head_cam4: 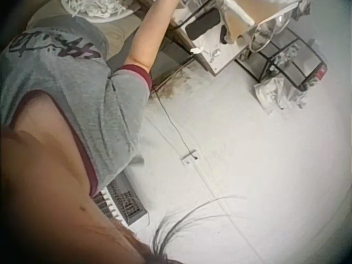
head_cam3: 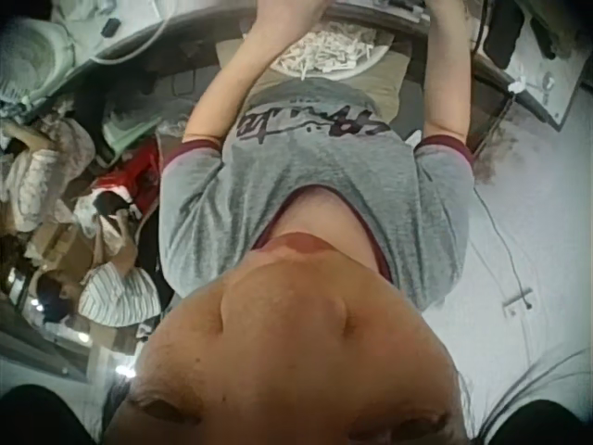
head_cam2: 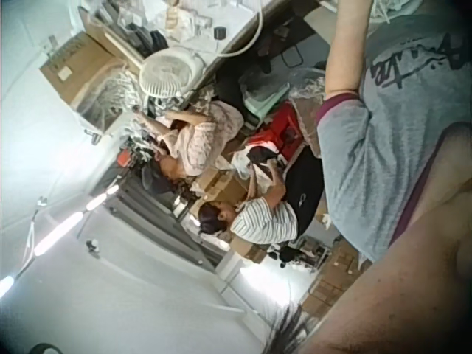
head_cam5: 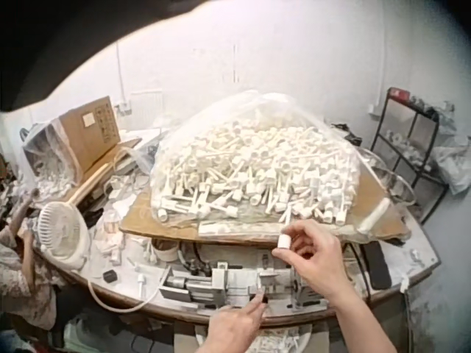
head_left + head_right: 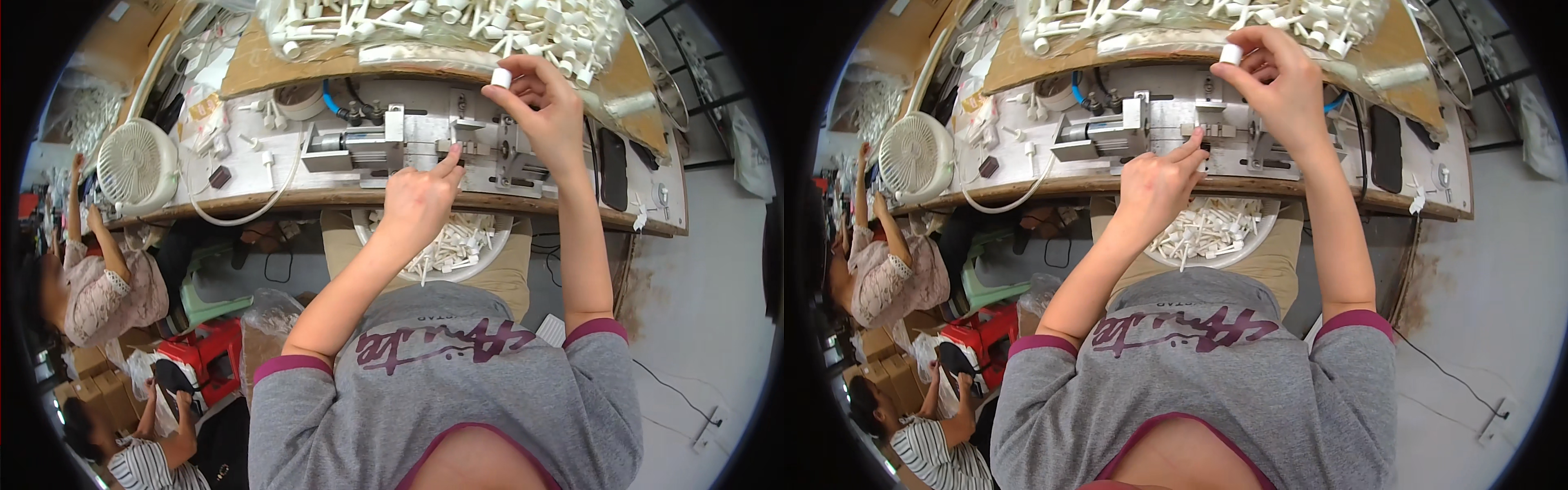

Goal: Using a machine to assemble small plastic white components in a workshop environment.

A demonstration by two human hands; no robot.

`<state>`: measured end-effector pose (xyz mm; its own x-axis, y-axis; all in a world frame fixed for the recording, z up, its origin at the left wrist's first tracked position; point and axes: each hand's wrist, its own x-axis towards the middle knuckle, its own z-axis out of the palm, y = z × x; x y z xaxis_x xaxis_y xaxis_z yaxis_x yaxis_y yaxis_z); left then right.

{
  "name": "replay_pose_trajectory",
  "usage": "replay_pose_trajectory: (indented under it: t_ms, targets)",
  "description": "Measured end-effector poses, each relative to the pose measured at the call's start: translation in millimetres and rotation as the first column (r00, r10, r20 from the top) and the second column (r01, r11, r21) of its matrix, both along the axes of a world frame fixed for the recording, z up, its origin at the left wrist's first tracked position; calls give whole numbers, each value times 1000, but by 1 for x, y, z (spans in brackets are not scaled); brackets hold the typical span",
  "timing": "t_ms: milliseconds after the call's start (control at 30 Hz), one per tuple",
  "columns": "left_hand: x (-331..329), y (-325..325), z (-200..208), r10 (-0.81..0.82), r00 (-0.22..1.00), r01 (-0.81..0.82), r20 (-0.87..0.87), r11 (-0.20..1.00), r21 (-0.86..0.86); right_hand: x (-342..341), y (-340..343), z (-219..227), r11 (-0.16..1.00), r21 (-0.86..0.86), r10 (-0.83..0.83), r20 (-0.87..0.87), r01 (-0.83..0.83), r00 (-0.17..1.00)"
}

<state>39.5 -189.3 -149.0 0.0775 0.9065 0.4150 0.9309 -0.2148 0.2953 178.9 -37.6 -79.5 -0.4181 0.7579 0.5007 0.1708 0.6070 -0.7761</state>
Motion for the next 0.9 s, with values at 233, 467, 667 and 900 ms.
replay_pose_trajectory:
  t_ms: [233,467,667,900]
  targets:
    - [-6,-1,13,-42,997,47,58,995,-90,14,-45,-6,976,215,2,67,-17,998]
    - [-49,52,84,106,949,-198,295,932,303,34,-94,-55,866,494,-141,382,-73,914]
    - [-88,124,80,330,944,-321,33,884,340,12,-96,-78,838,521,-192,565,-166,803]
    - [-69,106,99,163,905,-205,393,977,67,5,-91,-71,849,494,-221,653,-187,724]
